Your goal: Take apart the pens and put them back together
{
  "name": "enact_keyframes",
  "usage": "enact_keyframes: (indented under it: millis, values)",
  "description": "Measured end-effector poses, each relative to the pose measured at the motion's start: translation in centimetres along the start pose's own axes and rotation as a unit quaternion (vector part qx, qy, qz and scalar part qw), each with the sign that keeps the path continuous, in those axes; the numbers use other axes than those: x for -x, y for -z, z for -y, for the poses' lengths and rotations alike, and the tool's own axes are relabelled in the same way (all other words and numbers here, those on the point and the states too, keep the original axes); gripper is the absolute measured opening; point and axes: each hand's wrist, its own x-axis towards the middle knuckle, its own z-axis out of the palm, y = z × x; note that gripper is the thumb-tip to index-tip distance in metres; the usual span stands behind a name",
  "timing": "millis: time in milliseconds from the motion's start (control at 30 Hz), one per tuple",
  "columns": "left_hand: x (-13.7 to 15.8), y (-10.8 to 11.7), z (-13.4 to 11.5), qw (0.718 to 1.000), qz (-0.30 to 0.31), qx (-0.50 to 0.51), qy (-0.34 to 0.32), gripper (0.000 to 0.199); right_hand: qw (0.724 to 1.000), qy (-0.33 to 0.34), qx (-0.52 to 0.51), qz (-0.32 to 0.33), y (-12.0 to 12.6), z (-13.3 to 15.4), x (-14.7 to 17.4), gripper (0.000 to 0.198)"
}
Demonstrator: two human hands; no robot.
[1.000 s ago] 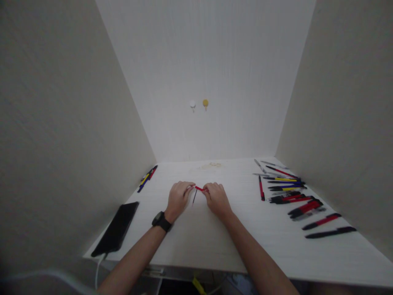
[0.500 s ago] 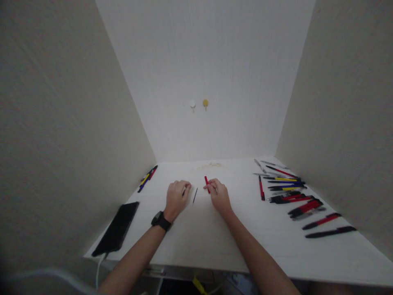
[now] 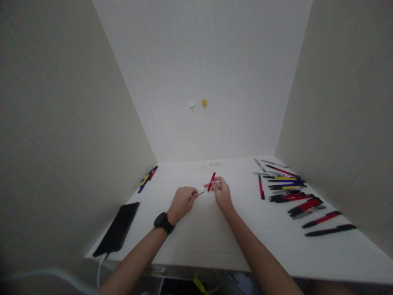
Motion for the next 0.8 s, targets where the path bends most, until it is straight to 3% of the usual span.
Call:
enact_keyframes:
  millis: [100,267,333,600,800]
  values:
    - [0.2,-0.4,0.0,1.0,-0.004,0.008,-0.005,0.013,1.0,0.022,0.008,-0.015,0.1,0.3,0.0,0.026]
    - [0.2,-0.5,0.1,1.0,-0.017,0.002,-0.018,0.018,0.979,0.122,0.164,-0.027,0.0,1.4,0.5,0.015]
    - [0.2,-0.4,0.1,1.0,-0.018,-0.013,-0.015,0.021,0.973,0.13,0.19,-0.034,0.0,1.5,0.5,0.015]
    - [0.0,-0.2,0.0,0.999,-0.006,-0.029,-0.022,0.02,1.0,0.002,-0.023,0.009,0.7,0.4,-0.1,0.024]
    - [0.0,0.3,-0.4,1.0,-0.013,-0.012,-0.021,0.019,0.998,-0.022,-0.047,-0.02,0.9,0.4,-0.3,0.027]
